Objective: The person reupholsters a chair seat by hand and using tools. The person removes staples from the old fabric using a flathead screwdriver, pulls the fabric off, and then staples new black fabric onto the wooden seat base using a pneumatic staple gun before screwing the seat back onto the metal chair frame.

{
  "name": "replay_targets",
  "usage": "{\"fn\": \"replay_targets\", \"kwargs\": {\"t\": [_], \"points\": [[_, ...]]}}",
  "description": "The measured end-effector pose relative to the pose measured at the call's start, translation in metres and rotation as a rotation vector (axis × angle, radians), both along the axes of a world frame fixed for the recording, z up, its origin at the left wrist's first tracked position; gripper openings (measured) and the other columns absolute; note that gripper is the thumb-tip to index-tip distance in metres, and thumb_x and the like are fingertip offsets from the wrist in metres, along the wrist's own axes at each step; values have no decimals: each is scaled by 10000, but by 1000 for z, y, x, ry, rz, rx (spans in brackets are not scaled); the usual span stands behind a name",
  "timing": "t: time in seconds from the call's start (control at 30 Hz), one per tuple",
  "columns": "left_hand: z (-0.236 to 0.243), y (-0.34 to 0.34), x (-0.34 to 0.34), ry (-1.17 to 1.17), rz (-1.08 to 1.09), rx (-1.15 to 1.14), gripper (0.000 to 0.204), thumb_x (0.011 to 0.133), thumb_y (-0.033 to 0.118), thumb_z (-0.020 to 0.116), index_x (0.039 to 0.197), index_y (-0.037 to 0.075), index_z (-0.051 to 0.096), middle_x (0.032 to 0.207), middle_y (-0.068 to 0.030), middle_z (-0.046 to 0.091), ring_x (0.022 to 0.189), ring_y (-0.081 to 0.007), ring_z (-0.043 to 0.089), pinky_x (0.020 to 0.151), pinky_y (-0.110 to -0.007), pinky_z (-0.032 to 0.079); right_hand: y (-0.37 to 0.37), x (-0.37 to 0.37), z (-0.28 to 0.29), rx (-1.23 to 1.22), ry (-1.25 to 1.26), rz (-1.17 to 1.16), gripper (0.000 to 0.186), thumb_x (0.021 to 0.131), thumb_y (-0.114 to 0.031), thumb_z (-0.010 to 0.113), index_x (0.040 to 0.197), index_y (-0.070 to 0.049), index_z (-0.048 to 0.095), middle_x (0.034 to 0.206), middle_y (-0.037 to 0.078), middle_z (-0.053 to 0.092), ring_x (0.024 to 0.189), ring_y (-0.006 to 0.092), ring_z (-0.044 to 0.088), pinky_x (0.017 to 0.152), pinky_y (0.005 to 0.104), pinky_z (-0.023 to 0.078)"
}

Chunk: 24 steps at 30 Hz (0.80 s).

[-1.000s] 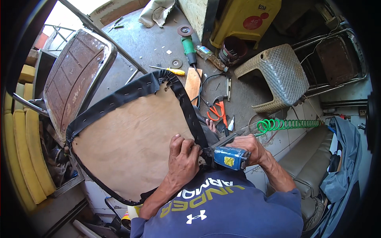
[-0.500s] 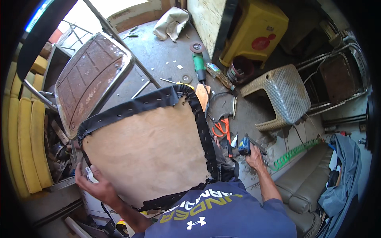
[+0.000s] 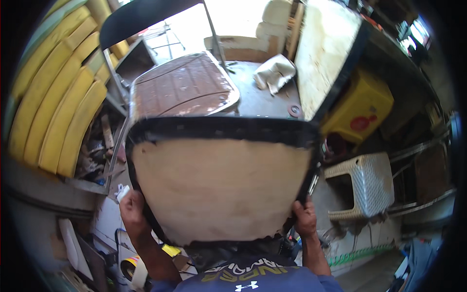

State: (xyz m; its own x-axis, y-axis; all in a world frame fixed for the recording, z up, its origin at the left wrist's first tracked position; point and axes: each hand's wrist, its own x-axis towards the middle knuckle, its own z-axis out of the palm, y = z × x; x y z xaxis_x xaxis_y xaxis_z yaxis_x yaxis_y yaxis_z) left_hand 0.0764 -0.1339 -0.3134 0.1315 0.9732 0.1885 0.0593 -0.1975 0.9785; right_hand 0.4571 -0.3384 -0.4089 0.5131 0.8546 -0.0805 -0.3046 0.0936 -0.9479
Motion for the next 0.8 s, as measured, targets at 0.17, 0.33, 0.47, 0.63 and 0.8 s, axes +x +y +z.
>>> {"fn": "replay_targets", "kwargs": {"t": [0.17, 0.33, 0.47, 0.63, 0.8], "points": [[21, 24, 11, -317, 101, 24, 390, 1085, 364, 564, 976, 3, 663, 873, -14, 686, 759, -71, 608, 704, -239, 483, 49, 13, 59, 189, -42, 152, 469, 1017, -197, 683, 1425, -20, 534, 1247, 52, 684, 1088, 132, 640, 963, 284, 505], [4, 19, -8, -337, 104, -82, 388, 1087, 348, 562, 1045, -19, 681, 958, -56, 728, 816, -106, 663, 752, -254, 522, 62, -5, 67, 139, -80, 220, 518, 1000, -233, 719, 1426, 0, 538, 1276, 52, 674, 1125, 126, 623, 990, 292, 493], [-18, 20, -12, -379, 115, -144, 391, 1089, 343, 555, 1064, -24, 688, 983, -70, 735, 846, -127, 674, 794, -271, 528, 61, -13, 77, 93, -53, 258, 527, 993, -234, 730, 1422, 8, 542, 1271, 53, 677, 1125, 128, 625, 988, 294, 496], [-19, 28, -36, -482, 155, -59, 390, 1106, 303, 498, 1252, -38, 619, 1194, -137, 700, 1062, -187, 668, 929, -327, 513, 84, -16, 97, 124, -53, 217, 517, 985, -192, 736, 1417, 17, 544, 1249, 58, 685, 1118, 139, 629, 992, 303, 499], [1, 23, -36, -498, 290, 54, 373, 1097, 247, 480, 1390, 30, 558, 1308, -134, 687, 1109, -188, 668, 965, -335, 503, 115, 21, 188, 565, -247, -327, 415, 991, -86, 686, 1390, -63, 570, 1223, 73, 683, 1065, 182, 672, 927, 340, 557]]}}
